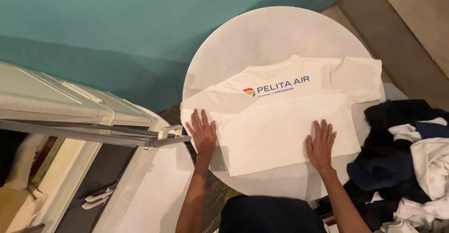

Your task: The person picks up a white shirt from a pile on the floor, spreads it out on a round table, and folds the sleeves and body into a rectangle before placing it into a storage cabinet. They then pick up a second white shirt and begin spreading it on the table to fold.

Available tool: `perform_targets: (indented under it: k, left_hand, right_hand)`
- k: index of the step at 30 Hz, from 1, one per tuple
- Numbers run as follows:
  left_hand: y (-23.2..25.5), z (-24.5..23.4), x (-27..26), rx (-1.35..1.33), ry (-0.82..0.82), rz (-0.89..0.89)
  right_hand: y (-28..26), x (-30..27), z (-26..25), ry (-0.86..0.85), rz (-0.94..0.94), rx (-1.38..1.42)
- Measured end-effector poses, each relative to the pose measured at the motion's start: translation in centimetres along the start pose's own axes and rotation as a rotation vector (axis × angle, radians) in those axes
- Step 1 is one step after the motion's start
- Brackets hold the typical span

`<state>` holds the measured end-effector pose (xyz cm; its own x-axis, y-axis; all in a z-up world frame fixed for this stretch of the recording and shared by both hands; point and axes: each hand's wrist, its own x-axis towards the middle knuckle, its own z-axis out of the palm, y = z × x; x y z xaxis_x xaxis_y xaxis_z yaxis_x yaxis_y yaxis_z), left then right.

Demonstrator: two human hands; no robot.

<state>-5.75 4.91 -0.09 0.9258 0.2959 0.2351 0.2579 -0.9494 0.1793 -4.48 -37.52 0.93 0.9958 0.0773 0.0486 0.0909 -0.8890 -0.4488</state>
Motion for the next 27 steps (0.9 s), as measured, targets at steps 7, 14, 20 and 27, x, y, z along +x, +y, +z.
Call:
perform_targets:
  k: [7,14,20,27]
  left_hand:
    - [0.7,0.5,3.9,-0.113,-0.106,0.073]
    - [0.7,-0.1,3.3,-0.127,0.007,-0.050]
    - [-4.1,2.7,3.5,-0.416,0.134,-0.341]
    - [-11.3,7.5,4.9,-0.807,0.018,-0.366]
  right_hand:
    - [-6.0,2.3,0.1,0.001,-0.119,0.066]
    - [-12.5,1.1,0.7,-0.158,-0.246,0.139]
    - [-18.2,-2.5,2.9,-0.632,-0.359,0.268]
    - [-22.4,-4.4,7.2,-0.885,-0.741,-0.040]
